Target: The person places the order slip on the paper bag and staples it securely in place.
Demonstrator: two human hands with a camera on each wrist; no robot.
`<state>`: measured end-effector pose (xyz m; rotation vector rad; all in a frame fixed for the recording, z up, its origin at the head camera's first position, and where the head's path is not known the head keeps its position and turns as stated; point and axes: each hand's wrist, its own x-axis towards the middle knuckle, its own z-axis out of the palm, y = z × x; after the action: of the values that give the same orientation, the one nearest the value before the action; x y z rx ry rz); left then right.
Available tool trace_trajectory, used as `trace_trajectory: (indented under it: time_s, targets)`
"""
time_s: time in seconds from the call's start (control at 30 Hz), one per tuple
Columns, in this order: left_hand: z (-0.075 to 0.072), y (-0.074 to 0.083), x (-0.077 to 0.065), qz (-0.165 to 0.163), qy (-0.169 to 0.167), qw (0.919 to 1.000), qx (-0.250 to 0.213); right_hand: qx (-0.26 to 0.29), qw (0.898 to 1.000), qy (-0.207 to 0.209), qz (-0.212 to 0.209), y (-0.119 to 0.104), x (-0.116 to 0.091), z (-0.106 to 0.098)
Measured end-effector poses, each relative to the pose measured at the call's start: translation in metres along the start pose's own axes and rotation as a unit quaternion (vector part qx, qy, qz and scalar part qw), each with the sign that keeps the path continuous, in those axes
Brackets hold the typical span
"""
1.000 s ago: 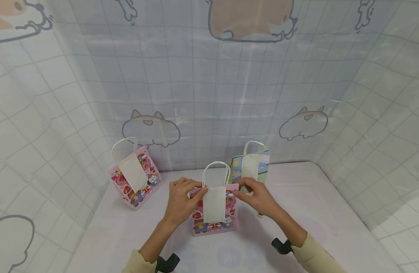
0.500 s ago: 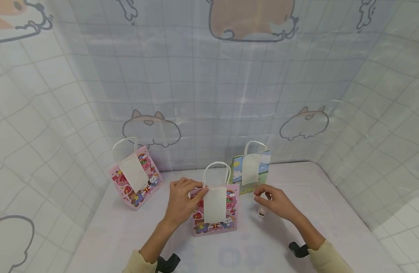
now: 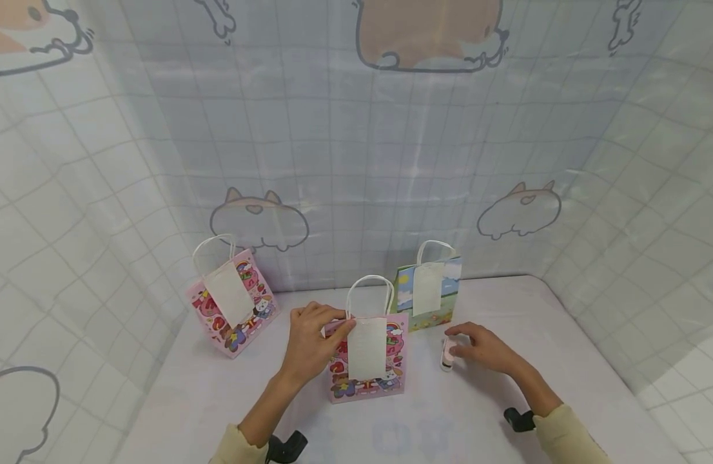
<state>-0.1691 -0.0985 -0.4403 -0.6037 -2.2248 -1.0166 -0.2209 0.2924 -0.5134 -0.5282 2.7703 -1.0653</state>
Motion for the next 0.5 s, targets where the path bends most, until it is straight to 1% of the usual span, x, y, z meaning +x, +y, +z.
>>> trace_trajectory:
  time_s: [0.1, 0.23, 0.37, 0.5]
  targets:
    - [0.0001, 0.0005, 0.0003, -0.001, 0.0, 1.0, 0.002, -0.002, 1.0, -0.023, 0.011, 0.0015, 0.0002, -0.0005]
    - [0.0002, 0.0006, 0.0003, -0.002, 0.0, 1.0, 0.004, -0.006, 0.999, -0.043, 0.014, 0.0002, -0.0007, -0.0014]
    - [0.0, 0.0005, -0.0003, -0.006, -0.001, 1.0, 0.005, -0.009, 0.998, -0.053, 0.02, -0.0009, -0.0024, -0.0013]
    - [-0.0002, 0.0007, -0.0008, -0.009, -0.002, 1.0, 0.003, -0.005, 0.998, -0.053, 0.033, -0.0013, -0.0027, -0.0008]
